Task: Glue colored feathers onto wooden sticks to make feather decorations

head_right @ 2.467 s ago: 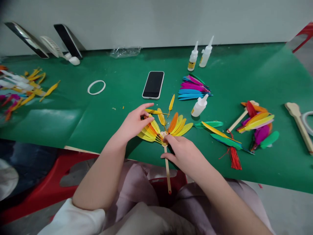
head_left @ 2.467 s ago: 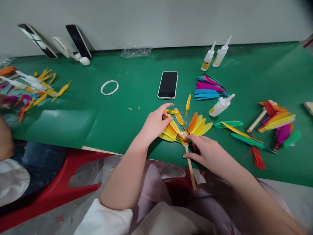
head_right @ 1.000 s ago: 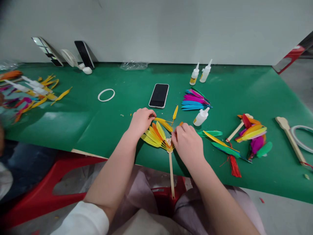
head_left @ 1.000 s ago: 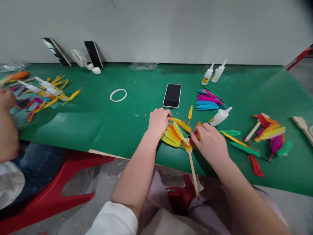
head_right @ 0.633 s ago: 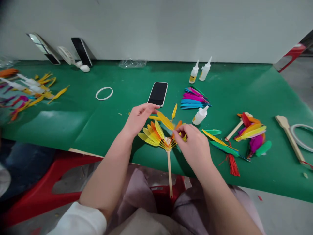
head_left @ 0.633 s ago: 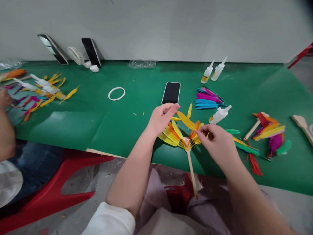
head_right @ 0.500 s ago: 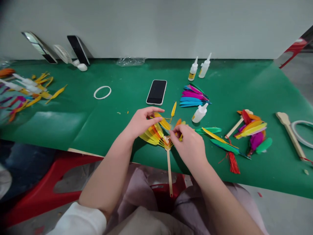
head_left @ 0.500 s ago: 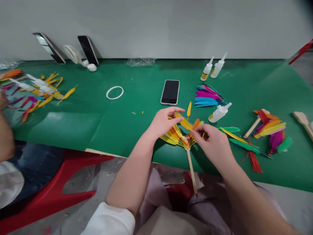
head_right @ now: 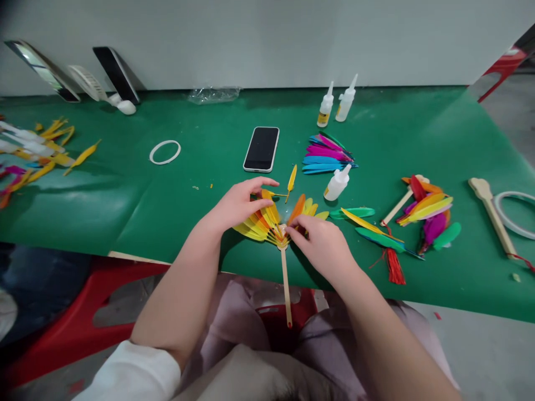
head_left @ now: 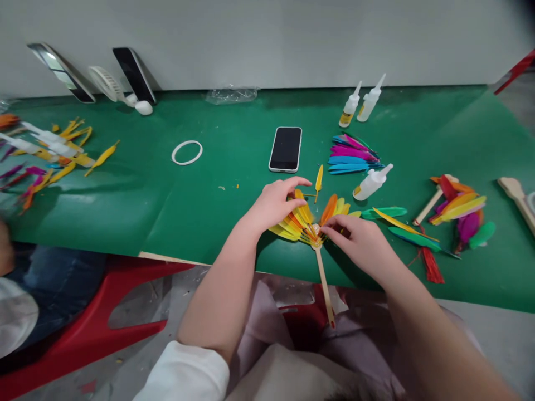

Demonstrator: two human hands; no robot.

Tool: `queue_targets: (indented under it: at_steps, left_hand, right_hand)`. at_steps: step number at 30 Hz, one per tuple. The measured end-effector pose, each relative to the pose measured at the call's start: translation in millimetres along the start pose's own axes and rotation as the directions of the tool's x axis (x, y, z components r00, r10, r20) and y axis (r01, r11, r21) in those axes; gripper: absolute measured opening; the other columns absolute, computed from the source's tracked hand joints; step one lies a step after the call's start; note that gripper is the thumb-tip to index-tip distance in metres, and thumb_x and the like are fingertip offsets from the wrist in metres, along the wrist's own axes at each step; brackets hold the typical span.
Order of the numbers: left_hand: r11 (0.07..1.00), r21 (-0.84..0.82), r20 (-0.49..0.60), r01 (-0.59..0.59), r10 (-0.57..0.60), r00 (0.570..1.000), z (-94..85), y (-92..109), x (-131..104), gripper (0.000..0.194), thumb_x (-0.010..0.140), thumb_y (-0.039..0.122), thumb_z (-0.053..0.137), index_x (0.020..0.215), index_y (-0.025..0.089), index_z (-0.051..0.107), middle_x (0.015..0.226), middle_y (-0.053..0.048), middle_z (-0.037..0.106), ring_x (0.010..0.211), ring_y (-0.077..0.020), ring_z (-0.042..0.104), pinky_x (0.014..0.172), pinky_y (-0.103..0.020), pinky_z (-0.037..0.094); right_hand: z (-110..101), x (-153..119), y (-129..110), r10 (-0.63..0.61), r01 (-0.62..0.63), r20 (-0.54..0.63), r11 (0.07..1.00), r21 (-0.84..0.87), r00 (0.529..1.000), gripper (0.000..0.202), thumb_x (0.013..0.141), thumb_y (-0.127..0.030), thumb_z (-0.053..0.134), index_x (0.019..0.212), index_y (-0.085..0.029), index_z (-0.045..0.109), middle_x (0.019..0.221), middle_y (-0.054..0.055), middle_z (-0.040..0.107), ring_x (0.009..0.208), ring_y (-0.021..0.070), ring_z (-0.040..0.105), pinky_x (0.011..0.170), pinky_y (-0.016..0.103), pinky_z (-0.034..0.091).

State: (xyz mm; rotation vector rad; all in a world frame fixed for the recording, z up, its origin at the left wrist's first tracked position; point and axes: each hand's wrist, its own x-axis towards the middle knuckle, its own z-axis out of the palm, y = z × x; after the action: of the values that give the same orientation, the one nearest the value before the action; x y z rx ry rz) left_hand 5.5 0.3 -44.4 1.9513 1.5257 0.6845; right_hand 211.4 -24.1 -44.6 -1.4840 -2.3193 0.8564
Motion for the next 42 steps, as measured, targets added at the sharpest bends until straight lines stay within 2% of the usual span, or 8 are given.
queue_targets:
  at_steps: [4, 7, 18, 21, 24, 29, 36, 42]
  left_hand:
    - [0.999, 0.042, -0.016, -0.009, 0.01, 1.0, 0.9, -2, 1, 0.032, 0.079, 0.025, 0.058, 0.111, 0.027, 0.056, 0.078, 0.001, 0.059, 0.077, -0.0156, 0.055, 0.073, -0.03, 0.043]
    - [0.997, 0.072, -0.007, -0.008, 0.008, 1.0, 1.6, -2, 2, 0.034, 0.079, 0.025, 0.058, 0.113, 0.027, 0.056, 0.076, 0.001, 0.06, 0.077, -0.0161, 0.055, 0.074, -0.03, 0.042]
    - [0.989, 0.146, 0.007, 0.008, -0.009, 1.0, 4.0, 3, 2, 0.043, 0.076, 0.027, 0.063, 0.118, 0.028, 0.055, 0.079, 0.001, 0.064, 0.081, -0.0173, 0.053, 0.076, -0.031, 0.041]
    - [0.995, 0.098, -0.004, 0.029, -0.028, 1.0, 4.3, 1, 1, 0.05, 0.076, 0.029, 0.063, 0.124, 0.027, 0.049, 0.094, -0.001, 0.065, 0.092, -0.0186, 0.054, 0.08, -0.031, 0.042]
    - [0.999, -0.002, -0.024, 0.051, -0.051, 0.998, 2.6, -3, 1, 0.048, 0.084, 0.028, 0.052, 0.13, 0.026, 0.042, 0.101, -0.003, 0.064, 0.094, -0.0168, 0.056, 0.082, -0.031, 0.043]
    - [0.991, -0.083, -0.06, 0.106, -0.111, 0.992, -1.4, 0, 1, 0.041, 0.09, 0.025, 0.037, 0.131, 0.024, 0.041, 0.094, -0.004, 0.067, 0.084, -0.0154, 0.059, 0.078, -0.031, 0.045]
    - [0.995, -0.002, -0.052, 0.101, -0.101, 0.994, 3.6, 6, 4, 0.054, 0.079, 0.024, 0.058, 0.13, 0.025, 0.042, 0.082, -0.001, 0.067, 0.077, -0.016, 0.058, 0.074, -0.03, 0.044]
    - [0.996, 0.029, -0.031, 0.085, -0.085, 0.996, 5.1, 2, 4, 0.054, 0.077, 0.022, 0.059, 0.129, 0.027, 0.044, 0.08, 0.0, 0.064, 0.075, -0.0146, 0.057, 0.071, -0.029, 0.044]
  right_hand:
    - [5, -6, 3, -0.125, 0.124, 0.029, 0.992, 0.025, 0.992, 0.015, 0.084, -0.03, 0.05, 0.09, -0.025, 0.064, 0.091, -0.002, 0.068, 0.078, 0.0123, 0.061, 0.068, 0.024, 0.044]
    - [8, -9, 6, -0.177, 0.177, 0.042, 0.984, 0.01, 0.983, 0.017, 0.085, -0.029, 0.049, 0.093, -0.026, 0.064, 0.094, -0.002, 0.067, 0.084, 0.0125, 0.061, 0.074, 0.024, 0.045]
    - [10, -11, 4, -0.177, 0.18, 0.05, 0.982, -0.062, 0.983, 0.019, 0.086, -0.03, 0.048, 0.095, -0.026, 0.065, 0.094, -0.002, 0.068, 0.085, 0.0135, 0.063, 0.073, 0.025, 0.048]
    - [11, -11, 4, -0.18, 0.182, 0.04, 0.979, -0.087, 0.983, 0.019, 0.086, -0.03, 0.049, 0.094, -0.026, 0.065, 0.092, -0.001, 0.068, 0.083, 0.0135, 0.063, 0.071, 0.025, 0.048]
    - [12, -11, 3, -0.19, 0.192, 0.033, 0.975, -0.113, 0.981, 0.021, 0.086, -0.03, 0.048, 0.095, -0.026, 0.066, 0.092, 0.0, 0.068, 0.082, 0.0136, 0.064, 0.071, 0.025, 0.048]
    - [10, -12, 1, -0.215, 0.218, 0.037, 0.967, -0.135, 0.976, 0.022, 0.086, -0.03, 0.047, 0.096, -0.025, 0.066, 0.092, 0.001, 0.068, 0.081, 0.014, 0.064, 0.071, 0.025, 0.048]
    - [7, -13, 2, -0.23, 0.236, 0.053, 0.961, -0.142, 0.972, 0.024, 0.087, -0.031, 0.045, 0.097, -0.025, 0.066, 0.091, 0.002, 0.069, 0.079, 0.0138, 0.064, 0.07, 0.024, 0.047]
    - [9, -12, 2, -0.229, 0.234, 0.049, 0.963, -0.132, 0.972, 0.024, 0.087, -0.032, 0.045, 0.097, -0.026, 0.066, 0.091, 0.001, 0.068, 0.08, 0.0137, 0.064, 0.07, 0.024, 0.046]
